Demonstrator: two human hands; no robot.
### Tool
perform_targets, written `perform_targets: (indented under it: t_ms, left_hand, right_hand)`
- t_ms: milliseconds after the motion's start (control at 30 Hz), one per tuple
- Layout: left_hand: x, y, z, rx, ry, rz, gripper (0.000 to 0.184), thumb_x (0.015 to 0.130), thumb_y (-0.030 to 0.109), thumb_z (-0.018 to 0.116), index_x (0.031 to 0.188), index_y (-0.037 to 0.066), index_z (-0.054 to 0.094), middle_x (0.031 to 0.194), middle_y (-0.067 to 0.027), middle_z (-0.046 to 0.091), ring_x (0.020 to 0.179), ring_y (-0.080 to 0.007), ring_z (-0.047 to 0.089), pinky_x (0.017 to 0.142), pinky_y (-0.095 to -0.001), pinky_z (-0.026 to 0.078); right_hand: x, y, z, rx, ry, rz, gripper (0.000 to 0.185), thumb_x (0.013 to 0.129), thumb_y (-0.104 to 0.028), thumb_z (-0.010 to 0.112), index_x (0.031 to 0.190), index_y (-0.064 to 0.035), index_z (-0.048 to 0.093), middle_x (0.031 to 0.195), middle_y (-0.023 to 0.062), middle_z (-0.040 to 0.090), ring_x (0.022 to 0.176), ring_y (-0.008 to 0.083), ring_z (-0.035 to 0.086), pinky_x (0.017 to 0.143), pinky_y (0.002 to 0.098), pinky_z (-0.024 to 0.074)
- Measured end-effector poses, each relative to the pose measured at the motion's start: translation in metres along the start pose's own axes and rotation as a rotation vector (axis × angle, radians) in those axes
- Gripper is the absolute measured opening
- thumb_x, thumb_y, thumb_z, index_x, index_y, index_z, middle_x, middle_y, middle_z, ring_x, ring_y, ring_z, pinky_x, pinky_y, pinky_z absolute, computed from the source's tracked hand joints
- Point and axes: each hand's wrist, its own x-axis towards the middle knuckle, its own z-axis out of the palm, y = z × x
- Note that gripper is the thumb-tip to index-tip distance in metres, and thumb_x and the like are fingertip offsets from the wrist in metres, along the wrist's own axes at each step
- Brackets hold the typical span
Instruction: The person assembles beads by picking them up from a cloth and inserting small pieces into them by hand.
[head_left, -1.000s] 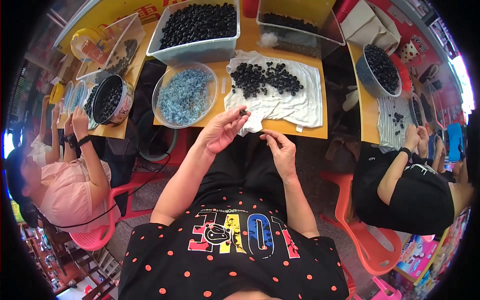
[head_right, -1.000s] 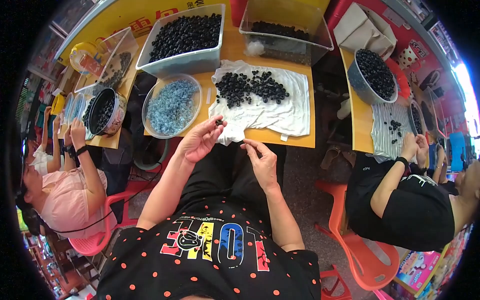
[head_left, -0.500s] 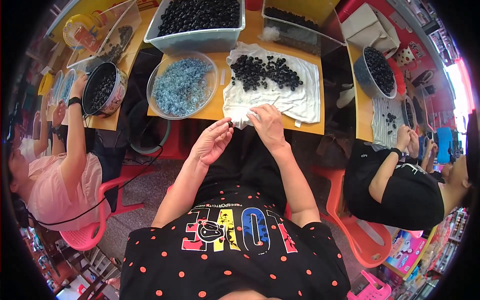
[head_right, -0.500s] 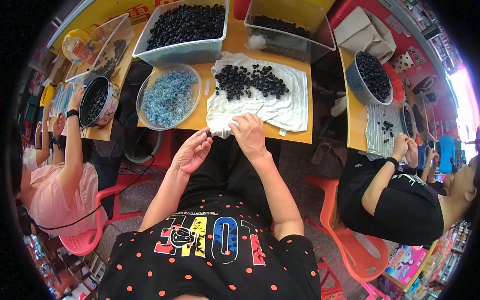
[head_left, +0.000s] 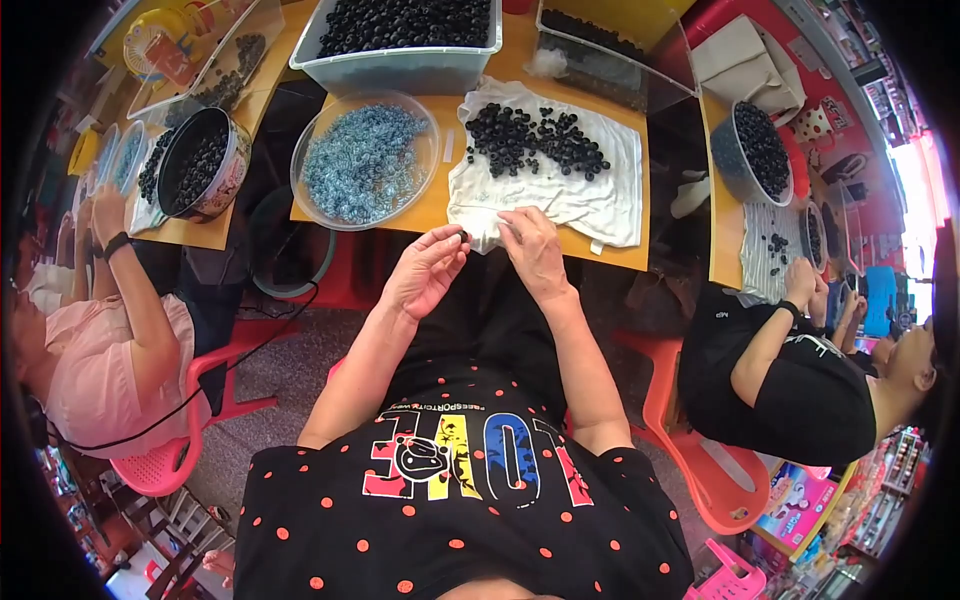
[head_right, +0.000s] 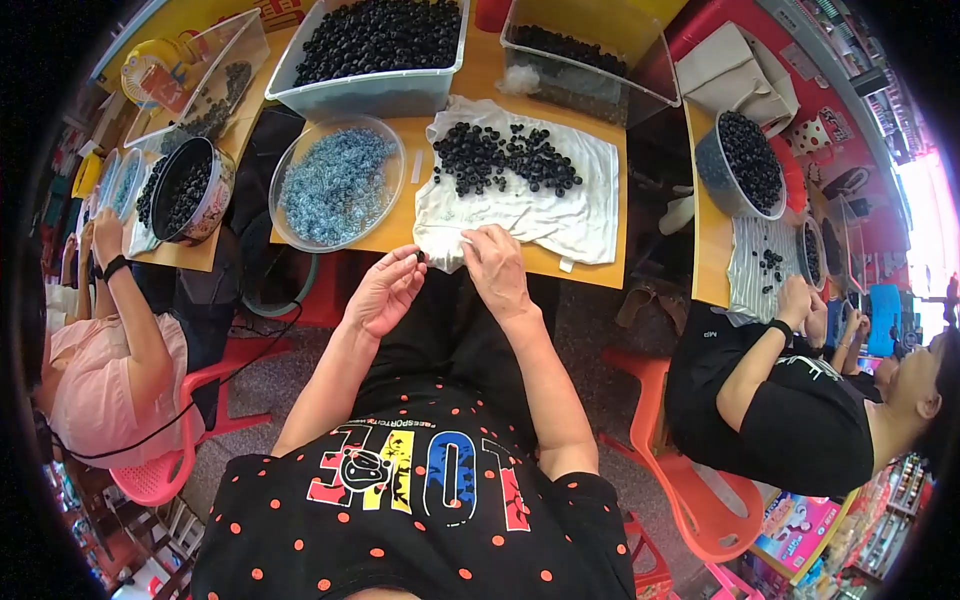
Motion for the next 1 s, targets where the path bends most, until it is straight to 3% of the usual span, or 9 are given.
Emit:
perform_targets:
  t_ms: [167,400,533,767,833,1000]
  left_hand:
    - [-0.004,0.003,-0.015,-0.015,0.044,0.057,0.019,0.089,0.002,0.062,0.107,-0.001,0.059,0.097,-0.0102,0.066,0.085,-0.0153,0.065,0.075,-0.0237,0.055]
    - [-0.014,0.001,-0.017,-0.018,0.013,0.024,0.02,0.088,0.004,0.063,0.107,0.0,0.06,0.095,-0.0096,0.067,0.08,-0.0145,0.065,0.072,-0.0239,0.055]
    - [-0.012,-0.002,-0.013,-0.009,-0.009,0.008,0.02,0.088,0.004,0.063,0.108,0.001,0.06,0.094,-0.009,0.067,0.078,-0.0142,0.065,0.072,-0.0241,0.055]
    - [-0.015,0.001,-0.021,0.002,0.012,0.007,0.019,0.088,0.005,0.063,0.107,0.001,0.06,0.095,-0.0088,0.067,0.079,-0.014,0.064,0.073,-0.025,0.054]
    - [-0.013,0.001,-0.027,0.004,-0.001,0.022,0.022,0.09,0.007,0.061,0.111,0.002,0.056,0.1,-0.0105,0.064,0.082,-0.016,0.064,0.074,-0.0262,0.055]
    - [-0.016,0.003,-0.034,-0.007,-0.003,0.021,0.024,0.09,0.007,0.061,0.113,0.002,0.055,0.101,-0.0108,0.064,0.083,-0.0165,0.064,0.074,-0.0267,0.055]
  right_hand:
    - [0.0,-0.009,-0.002,0.035,0.028,-0.066,0.016,0.077,0.0,0.067,0.092,-0.0033,0.067,0.084,0.0107,0.061,0.083,0.0282,0.06,0.075,0.0381,0.0474]
    - [0.008,0.015,-0.01,0.085,0.098,0.163,0.013,0.078,-0.003,0.066,0.092,-0.0025,0.068,0.087,0.0117,0.063,0.084,0.03,0.06,0.076,0.0373,0.0476]
    - [0.014,0.029,-0.001,-0.056,0.037,0.086,0.015,0.073,-0.01,0.072,0.086,-0.0028,0.067,0.083,0.011,0.06,0.084,0.0297,0.059,0.075,0.0386,0.0467]
    - [0.019,0.027,0.002,-0.018,0.074,0.167,0.015,0.072,-0.006,0.072,0.086,-0.0049,0.067,0.085,0.0102,0.059,0.084,0.0293,0.058,0.075,0.0382,0.0467]
    - [0.022,0.033,0.004,-0.089,0.051,-0.028,0.017,0.072,-0.003,0.071,0.087,-0.0066,0.068,0.086,0.0099,0.058,0.084,0.029,0.058,0.075,0.0378,0.0467]
    - [0.023,0.037,0.007,-0.12,0.009,-0.061,0.015,0.072,-0.003,0.071,0.086,-0.0073,0.067,0.088,0.0088,0.057,0.086,0.0282,0.057,0.076,0.0386,0.0462]
